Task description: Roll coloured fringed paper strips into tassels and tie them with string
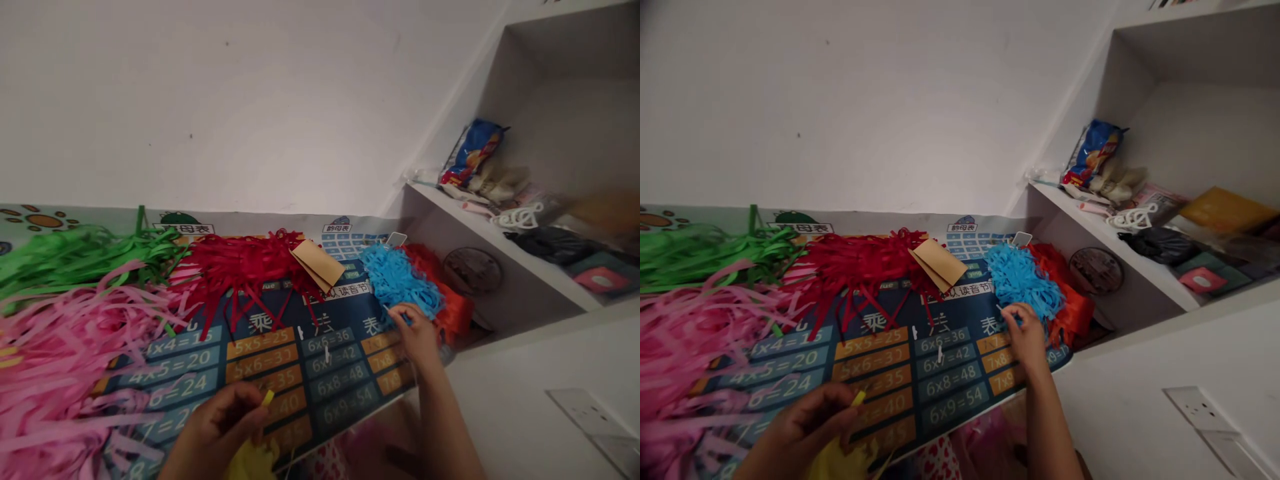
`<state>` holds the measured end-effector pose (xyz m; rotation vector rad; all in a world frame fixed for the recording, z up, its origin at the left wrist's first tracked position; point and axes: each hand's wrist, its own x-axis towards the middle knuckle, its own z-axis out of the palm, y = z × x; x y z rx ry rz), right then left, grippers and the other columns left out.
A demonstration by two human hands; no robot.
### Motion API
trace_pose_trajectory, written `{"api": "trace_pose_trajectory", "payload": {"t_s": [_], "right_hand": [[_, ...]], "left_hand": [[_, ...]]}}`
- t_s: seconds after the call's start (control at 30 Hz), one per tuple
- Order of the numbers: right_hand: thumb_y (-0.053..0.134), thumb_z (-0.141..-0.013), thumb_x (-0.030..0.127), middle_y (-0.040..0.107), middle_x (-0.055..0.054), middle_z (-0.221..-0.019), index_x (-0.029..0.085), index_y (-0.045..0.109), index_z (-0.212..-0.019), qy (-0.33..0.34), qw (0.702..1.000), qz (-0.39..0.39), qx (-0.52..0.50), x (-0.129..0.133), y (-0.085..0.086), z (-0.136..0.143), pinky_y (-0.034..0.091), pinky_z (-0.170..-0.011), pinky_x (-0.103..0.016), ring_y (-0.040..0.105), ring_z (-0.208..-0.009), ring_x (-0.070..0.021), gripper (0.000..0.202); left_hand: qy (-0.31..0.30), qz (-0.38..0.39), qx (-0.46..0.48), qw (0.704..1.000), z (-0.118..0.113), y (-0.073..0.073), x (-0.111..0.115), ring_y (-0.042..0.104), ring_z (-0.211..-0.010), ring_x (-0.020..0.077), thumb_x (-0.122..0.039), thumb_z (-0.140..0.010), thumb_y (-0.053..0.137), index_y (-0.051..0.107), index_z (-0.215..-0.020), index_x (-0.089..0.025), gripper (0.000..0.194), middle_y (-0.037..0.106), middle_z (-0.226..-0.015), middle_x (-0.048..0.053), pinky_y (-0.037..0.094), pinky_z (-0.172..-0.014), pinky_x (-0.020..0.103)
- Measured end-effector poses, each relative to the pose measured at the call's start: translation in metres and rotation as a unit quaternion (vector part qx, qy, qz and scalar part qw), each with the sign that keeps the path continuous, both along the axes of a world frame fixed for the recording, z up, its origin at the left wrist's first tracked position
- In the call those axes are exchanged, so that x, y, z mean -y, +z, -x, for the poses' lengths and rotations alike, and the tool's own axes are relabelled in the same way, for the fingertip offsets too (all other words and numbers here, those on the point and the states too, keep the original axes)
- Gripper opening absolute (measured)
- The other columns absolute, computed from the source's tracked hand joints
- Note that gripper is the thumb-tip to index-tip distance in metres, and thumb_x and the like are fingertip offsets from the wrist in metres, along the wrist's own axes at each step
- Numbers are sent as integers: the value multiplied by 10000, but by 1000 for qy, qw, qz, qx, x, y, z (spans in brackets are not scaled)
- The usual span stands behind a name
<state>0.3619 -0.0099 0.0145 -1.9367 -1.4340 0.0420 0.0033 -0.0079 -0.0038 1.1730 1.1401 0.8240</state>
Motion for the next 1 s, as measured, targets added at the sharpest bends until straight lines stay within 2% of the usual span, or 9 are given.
{"api": "trace_pose_trajectory", "payload": {"t_s": [0.07,0.17,0.3,0.47,0.63,0.77,0.87,0.93,1.0], "right_hand": [[484,-897,433,697,-50,-866,206,664,-776,73,995,18,-70,12,5,55,477,-729,-286,635,-799,-199,315],[589,-846,353,640,3,-608,192,649,-703,199,931,103,-288,30,4,138,449,-578,-236,598,-590,-156,223],[640,-795,327,593,27,-536,178,645,-694,210,871,143,-420,37,-4,196,395,-467,-204,533,-466,-119,180],[659,-782,356,572,31,-503,176,643,-679,215,852,163,-449,29,-10,210,373,-427,-188,511,-431,-107,208],[689,-759,366,622,11,-519,183,643,-683,216,838,165,-473,29,-8,215,448,-479,-214,584,-479,-143,204],[774,-667,349,624,34,-528,191,644,-867,204,808,166,-528,27,-10,214,461,-491,-237,594,-479,-159,286],[789,-649,372,642,22,-579,184,672,-939,225,794,205,-526,26,-13,210,455,-501,-248,602,-508,-166,365],[763,-688,400,659,5,-617,188,697,-894,247,802,222,-496,27,-13,209,457,-525,-255,611,-549,-174,303],[703,-760,401,670,-7,-660,198,704,-823,274,831,211,-436,28,-13,208,452,-553,-258,611,-590,-176,212]], "left_hand": [[15,46,45,998,-5,0,1,589,-554,129,-489,-573,815,647,-656,-180,361,631,-559,-33,470,-555,203],[45,155,145,976,-9,-1,3,586,-542,117,-486,-534,847,626,-728,-170,431,649,-595,-29,454,-550,210],[69,211,217,951,-1,0,5,560,-484,92,-426,-529,874,624,-758,-161,431,643,-581,-35,421,-515,199],[87,168,207,960,9,5,9,556,-516,91,-390,-528,872,638,-703,-153,376,641,-593,-35,408,-530,199],[70,77,120,987,11,2,11,569,-586,114,-298,-616,783,670,-670,-150,193,652,-606,-15,427,-599,220],[46,42,76,995,12,2,13,580,-592,133,-275,-632,736,663,-697,-167,146,652,-635,-11,430,-585,229],[29,-30,-14,999,14,7,16,596,-615,151,-298,-669,726,625,-697,-184,154,645,-655,-7,432,-588,238],[20,-91,-96,991,15,10,18,617,-647,164,-301,-707,709,603,-717,-197,148,659,-691,-1,439,-609,247],[1,-143,-172,975,17,12,19,642,-690,180,-261,-741,673,599,-764,-209,94,682,-733,8,451,-641,261]]}}
